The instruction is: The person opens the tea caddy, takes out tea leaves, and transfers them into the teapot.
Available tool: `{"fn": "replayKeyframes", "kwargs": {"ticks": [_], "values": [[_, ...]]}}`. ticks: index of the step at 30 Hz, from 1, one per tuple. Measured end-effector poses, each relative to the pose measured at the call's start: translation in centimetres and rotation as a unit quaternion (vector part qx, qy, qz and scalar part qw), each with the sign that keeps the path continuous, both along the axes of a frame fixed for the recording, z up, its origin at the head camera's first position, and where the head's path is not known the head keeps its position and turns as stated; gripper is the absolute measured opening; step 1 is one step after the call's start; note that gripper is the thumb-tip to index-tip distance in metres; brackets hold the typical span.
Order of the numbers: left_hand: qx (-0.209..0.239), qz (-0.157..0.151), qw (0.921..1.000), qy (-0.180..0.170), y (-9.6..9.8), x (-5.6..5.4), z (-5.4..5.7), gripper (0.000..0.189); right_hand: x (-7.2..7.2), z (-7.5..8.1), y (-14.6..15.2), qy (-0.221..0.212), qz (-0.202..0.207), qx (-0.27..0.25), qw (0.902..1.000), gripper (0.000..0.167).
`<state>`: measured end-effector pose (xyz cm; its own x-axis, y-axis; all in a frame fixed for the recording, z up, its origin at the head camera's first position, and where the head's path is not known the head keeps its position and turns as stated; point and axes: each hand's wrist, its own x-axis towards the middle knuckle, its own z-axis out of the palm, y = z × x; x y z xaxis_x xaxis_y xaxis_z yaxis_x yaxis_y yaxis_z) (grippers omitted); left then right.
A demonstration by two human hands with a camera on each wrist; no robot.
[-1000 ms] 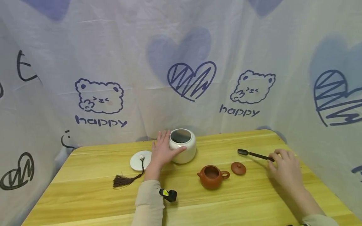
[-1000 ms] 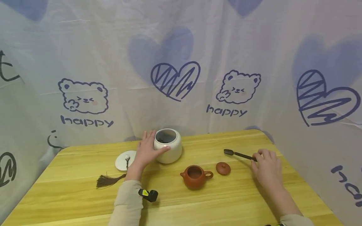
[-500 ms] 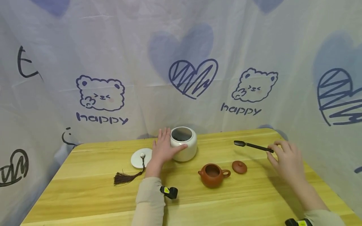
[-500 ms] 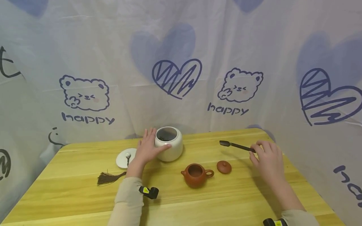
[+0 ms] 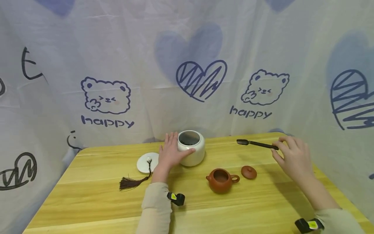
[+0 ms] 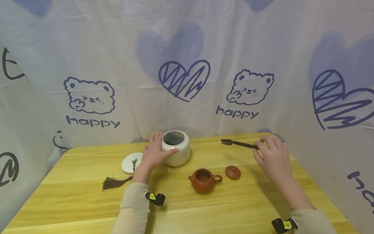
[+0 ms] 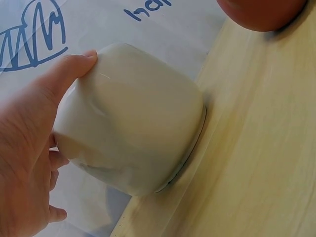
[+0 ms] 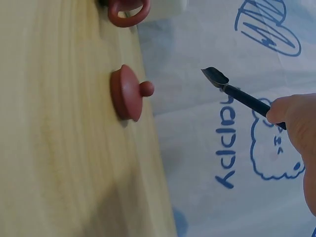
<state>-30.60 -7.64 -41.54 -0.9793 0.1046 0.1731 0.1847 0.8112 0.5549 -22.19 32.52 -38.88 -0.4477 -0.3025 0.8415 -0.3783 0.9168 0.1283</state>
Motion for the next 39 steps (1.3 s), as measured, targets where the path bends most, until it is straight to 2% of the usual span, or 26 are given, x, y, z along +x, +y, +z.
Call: {"fn": "replayKeyframes", "kwargs": {"ticks": [6, 12, 14, 20, 28, 39], "values": [[-0.01, 0.005, 0.9999, 0.004, 0.2, 0.1, 0.1, 0.112, -0.8, 1.2, -1.7, 0.015, 0.016, 0.019, 0.9996, 0.054], [-0.033, 0.003, 0.9995, 0.001, 0.1, 0.1, 0.2, 0.112, -1.5, 2.3, -4.0, 0.016, 0.038, 0.041, 0.9983, 0.027], [-0.042, 0.001, 0.9991, -0.002, 0.0, 0.1, 0.2, 0.112, -1.8, 2.6, -4.8, 0.017, 0.044, 0.043, 0.998, 0.024], [-0.058, -0.005, 0.9983, -0.005, 0.0, 0.4, 0.4, 0.113, -2.6, 3.3, -6.9, 0.016, 0.057, 0.044, 0.9973, 0.02], [-0.072, -0.01, 0.9974, -0.008, 0.0, 0.3, 0.7, 0.114, -3.8, 3.9, -9.6, -0.006, 0.058, 0.059, 0.9965, 0.02], [-0.081, -0.007, 0.9966, -0.011, 0.0, 0.3, 0.4, 0.114, -5.7, 4.0, -13.1, -0.031, 0.068, 0.076, 0.9943, 0.017]]}}
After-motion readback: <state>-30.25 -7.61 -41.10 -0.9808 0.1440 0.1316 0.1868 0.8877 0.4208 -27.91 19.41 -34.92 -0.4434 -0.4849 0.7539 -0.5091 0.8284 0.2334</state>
